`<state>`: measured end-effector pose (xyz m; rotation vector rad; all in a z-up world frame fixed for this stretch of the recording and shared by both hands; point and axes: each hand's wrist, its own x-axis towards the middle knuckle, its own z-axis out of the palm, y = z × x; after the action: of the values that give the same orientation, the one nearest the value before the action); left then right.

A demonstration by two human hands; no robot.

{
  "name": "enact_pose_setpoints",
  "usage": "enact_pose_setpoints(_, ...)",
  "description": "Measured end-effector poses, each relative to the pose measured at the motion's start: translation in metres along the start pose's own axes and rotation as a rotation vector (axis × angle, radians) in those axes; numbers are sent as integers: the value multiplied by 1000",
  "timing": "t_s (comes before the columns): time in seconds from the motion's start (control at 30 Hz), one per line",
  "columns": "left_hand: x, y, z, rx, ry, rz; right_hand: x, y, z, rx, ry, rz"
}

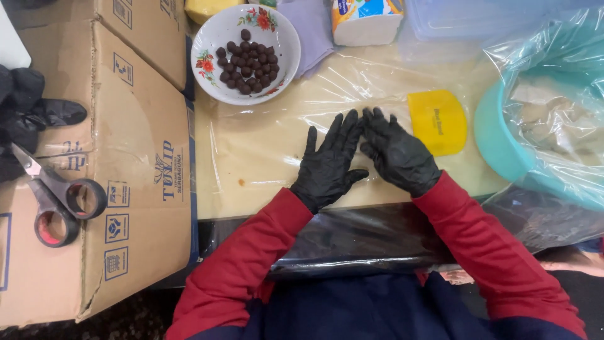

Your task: Rolling small pieces of dough into balls and placing them into a plastic container.

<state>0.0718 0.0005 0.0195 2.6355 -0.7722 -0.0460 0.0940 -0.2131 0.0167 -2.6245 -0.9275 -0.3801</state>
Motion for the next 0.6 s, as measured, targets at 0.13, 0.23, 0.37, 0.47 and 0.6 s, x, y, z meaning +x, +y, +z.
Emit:
enact_pose_setpoints(0.13, 5, -12, 27, 28, 5, 2, -19, -1, 0, 19, -16, -8)
enact_pose_setpoints(0.23, -1, -11, 25, 100, 23, -12, -27, 3, -2, 49, -85, 40)
enact_pose_setpoints(0.37, -1, -14, 24, 101, 36, -3, -30, 25, 7, 100, -175, 119)
enact_pose_setpoints(0.47, 0, 10, 4, 170, 43, 36, -26, 10, 5, 70, -47, 49)
enact_pose_setpoints(0.6, 0, 1, 37, 67, 45, 62, -34, -8, 9, 38, 133, -46)
